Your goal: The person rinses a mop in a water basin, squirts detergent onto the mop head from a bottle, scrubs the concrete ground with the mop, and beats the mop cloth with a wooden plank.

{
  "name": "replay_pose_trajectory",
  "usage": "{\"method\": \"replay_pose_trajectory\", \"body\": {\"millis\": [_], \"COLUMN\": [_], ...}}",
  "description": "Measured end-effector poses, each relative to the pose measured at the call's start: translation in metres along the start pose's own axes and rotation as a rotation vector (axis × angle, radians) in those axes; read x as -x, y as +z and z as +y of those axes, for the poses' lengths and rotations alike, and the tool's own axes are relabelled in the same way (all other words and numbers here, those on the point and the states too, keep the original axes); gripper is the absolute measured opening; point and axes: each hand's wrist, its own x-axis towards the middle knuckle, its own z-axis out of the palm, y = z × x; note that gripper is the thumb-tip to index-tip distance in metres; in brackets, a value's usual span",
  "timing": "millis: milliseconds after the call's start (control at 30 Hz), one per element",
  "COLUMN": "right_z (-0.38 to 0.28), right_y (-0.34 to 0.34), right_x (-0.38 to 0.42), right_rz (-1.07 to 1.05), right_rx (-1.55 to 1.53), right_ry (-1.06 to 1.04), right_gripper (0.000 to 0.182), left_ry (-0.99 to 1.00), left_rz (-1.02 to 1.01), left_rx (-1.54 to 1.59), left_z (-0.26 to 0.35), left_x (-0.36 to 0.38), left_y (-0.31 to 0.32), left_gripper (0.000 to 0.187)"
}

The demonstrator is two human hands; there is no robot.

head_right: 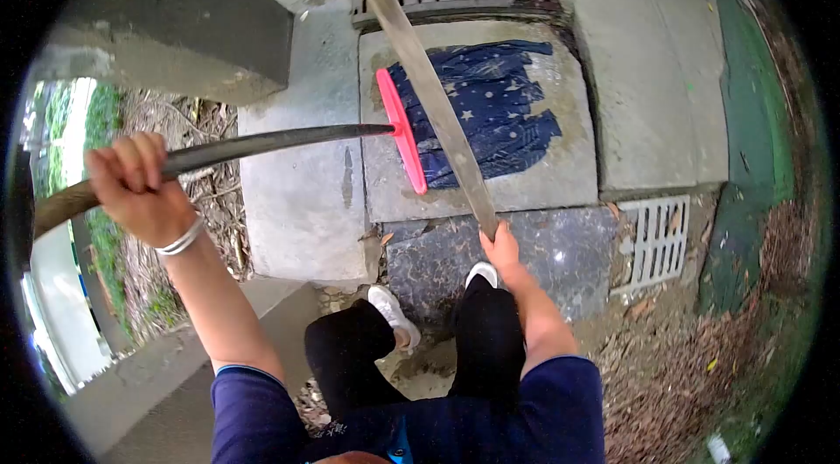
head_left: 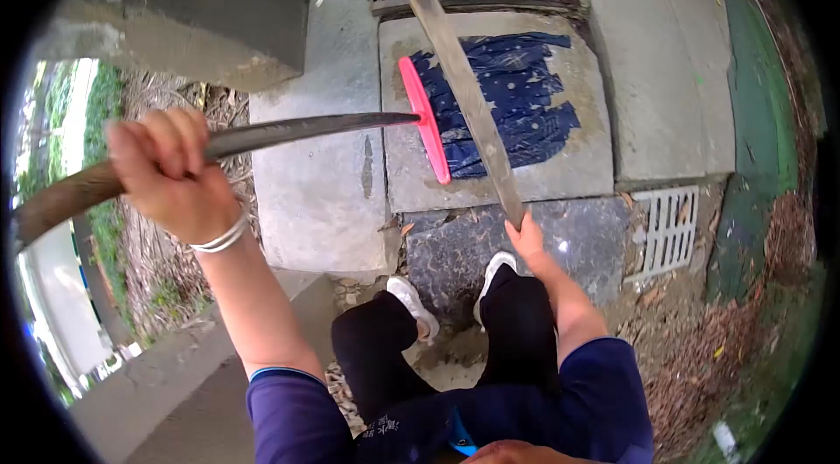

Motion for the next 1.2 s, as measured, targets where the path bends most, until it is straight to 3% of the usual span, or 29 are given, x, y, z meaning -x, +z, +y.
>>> {"method": "replay_pose_trajectory", "body": {"millis": [33, 67, 133, 233, 267, 333, 367, 433, 467, 567, 633, 667, 733, 767, 800, 833, 933, 1100, 1200], "right_z": [0.038, 0.026, 0.042, 0.069, 0.069, 0.050, 0.058, 0.041, 0.051, 0.138, 0.155, 0.174, 0.114, 0.099, 0.070, 0.058, 0.024, -0.056, -0.125], "right_y": [0.036, 0.027, 0.038, 0.051, 0.054, 0.043, 0.040, 0.010, 0.003, 0.024, 0.009, -0.003, -0.062, -0.089, -0.121, -0.143, -0.203, -0.308, -0.372], "right_x": [0.000, -0.002, -0.005, -0.020, -0.020, -0.017, -0.026, -0.004, 0.002, -0.005, 0.016, 0.032, 0.091, 0.106, 0.126, 0.139, 0.158, 0.183, 0.187], "right_rz": [-0.051, -0.428, -0.514, -0.615, -0.570, -0.449, -0.545, -0.092, -0.043, -0.138, -0.118, 0.038, 0.121, 0.080, -0.015, 0.030, 0.140, 0.518, 0.608], "right_rx": [0.095, -0.230, -0.325, -0.365, -0.434, -0.564, -0.418, -0.196, -0.190, -0.521, -0.778, -0.238, -0.427, -0.429, -0.449, -0.538, -0.571, -0.572, -0.722], "right_ry": [0.019, 0.385, 0.396, 0.293, 0.321, 0.356, 0.219, 0.020, -0.016, -0.053, -0.124, -0.199, -0.246, -0.178, 0.029, -0.079, -0.164, -0.513, -0.712], "right_gripper": [0.048, 0.046, 0.044, 0.037, 0.033, 0.019, 0.014, 0.014, 0.014, 0.019, 0.023, 0.032, 0.038, 0.041, 0.037, 0.036, 0.029, 0.018, 0.017], "left_ry": [0.006, 0.020, 0.040, 0.138, 0.240, 0.208, 0.191, 0.224, 0.206, 0.219, 0.121, 0.117, 0.142, 0.151, 0.295, 0.124, 0.177, 0.133, 0.171], "left_rz": [0.040, -0.020, -0.042, 0.191, 0.091, 0.146, 0.174, 0.291, 0.256, 0.166, 0.126, 0.162, 0.170, 0.138, 0.124, 0.121, 0.110, 0.133, 0.151], "left_rx": [0.029, 0.067, 0.084, 0.059, -0.066, -0.081, -0.088, -0.181, -0.106, -0.066, 0.075, 0.005, -0.108, -0.102, -0.219, -0.218, -0.106, -0.006, 0.021], "left_z": [0.002, 0.004, 0.003, 0.003, 0.005, 0.008, 0.009, 0.021, 0.032, 0.046, 0.079, 0.084, 0.089, 0.089, 0.070, 0.093, 0.098, 0.094, 0.084], "left_x": [0.004, 0.004, 0.012, 0.023, 0.031, 0.034, 0.035, 0.050, 0.059, 0.081, 0.106, 0.115, 0.132, 0.135, 0.125, 0.143, 0.154, 0.147, 0.127], "left_y": [-0.003, -0.011, -0.024, -0.020, -0.024, -0.018, -0.016, 0.013, 0.026, 0.051, 0.065, 0.071, 0.078, 0.076, 0.067, 0.074, 0.076, 0.060, 0.050], "left_gripper": [0.038, 0.037, 0.035, 0.031, 0.027, 0.025, 0.025, 0.029, 0.031, 0.032, 0.032, 0.032, 0.034, 0.033, 0.033, 0.035, 0.033, 0.032, 0.034]}}
